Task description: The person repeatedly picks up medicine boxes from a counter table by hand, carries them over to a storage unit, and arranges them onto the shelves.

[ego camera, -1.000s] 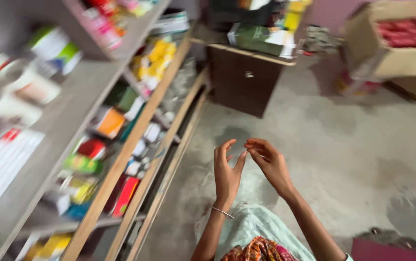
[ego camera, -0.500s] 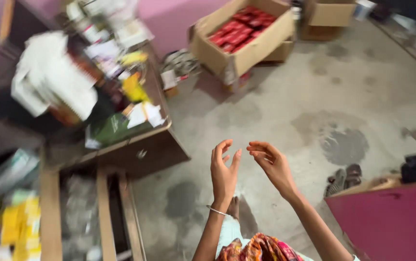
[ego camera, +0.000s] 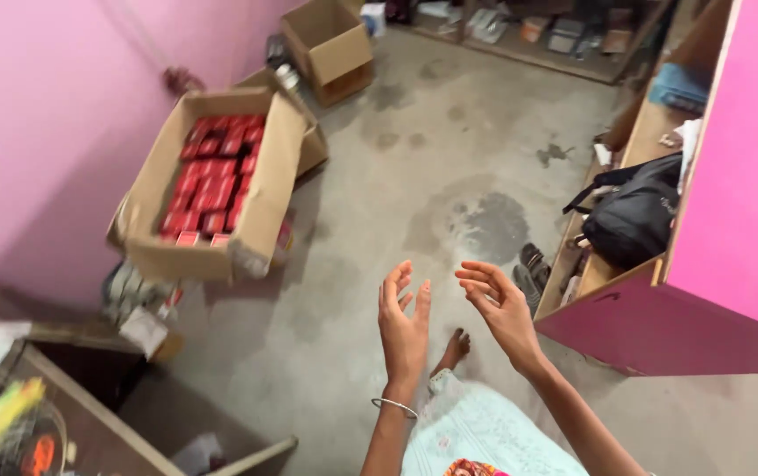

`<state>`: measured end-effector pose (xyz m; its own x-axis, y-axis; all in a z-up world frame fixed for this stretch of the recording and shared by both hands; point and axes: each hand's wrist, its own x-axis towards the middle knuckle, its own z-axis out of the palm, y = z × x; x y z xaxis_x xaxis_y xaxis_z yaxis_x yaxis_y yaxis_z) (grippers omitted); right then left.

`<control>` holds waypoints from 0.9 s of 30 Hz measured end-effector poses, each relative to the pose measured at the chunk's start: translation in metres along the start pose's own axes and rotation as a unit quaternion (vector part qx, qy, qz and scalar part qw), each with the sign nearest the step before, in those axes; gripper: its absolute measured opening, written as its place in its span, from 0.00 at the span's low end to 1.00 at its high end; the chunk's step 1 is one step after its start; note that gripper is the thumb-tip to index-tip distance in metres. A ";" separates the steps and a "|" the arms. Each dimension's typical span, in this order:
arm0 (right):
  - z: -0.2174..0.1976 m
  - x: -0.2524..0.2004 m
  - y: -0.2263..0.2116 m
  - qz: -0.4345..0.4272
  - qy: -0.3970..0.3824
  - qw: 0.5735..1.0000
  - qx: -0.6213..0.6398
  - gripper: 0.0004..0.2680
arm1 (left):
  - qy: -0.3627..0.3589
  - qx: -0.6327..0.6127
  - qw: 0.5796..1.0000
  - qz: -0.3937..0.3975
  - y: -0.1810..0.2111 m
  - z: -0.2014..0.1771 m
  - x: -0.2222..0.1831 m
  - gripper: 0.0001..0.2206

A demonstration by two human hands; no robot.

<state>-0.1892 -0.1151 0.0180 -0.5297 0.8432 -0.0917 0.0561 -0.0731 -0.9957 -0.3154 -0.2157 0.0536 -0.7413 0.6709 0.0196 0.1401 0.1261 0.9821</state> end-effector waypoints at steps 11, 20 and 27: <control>-0.100 0.218 -0.019 -0.007 0.117 0.991 0.070 0.13 | -0.153 0.035 0.988 0.009 0.038 0.164 0.216 0.19; -0.186 0.368 -0.035 0.018 0.213 0.975 0.065 0.12 | -0.241 0.004 0.970 0.003 0.050 0.309 0.362 0.19; -0.256 0.502 -0.030 0.014 0.300 0.952 0.052 0.12 | -0.305 0.010 0.952 0.011 0.042 0.431 0.503 0.20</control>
<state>-0.2397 0.4465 0.0041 0.0513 0.9904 -0.1283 -0.0382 -0.1264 -0.9912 -0.3992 0.4418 0.0240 -0.2186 0.9727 -0.0776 0.1678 0.1158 0.9790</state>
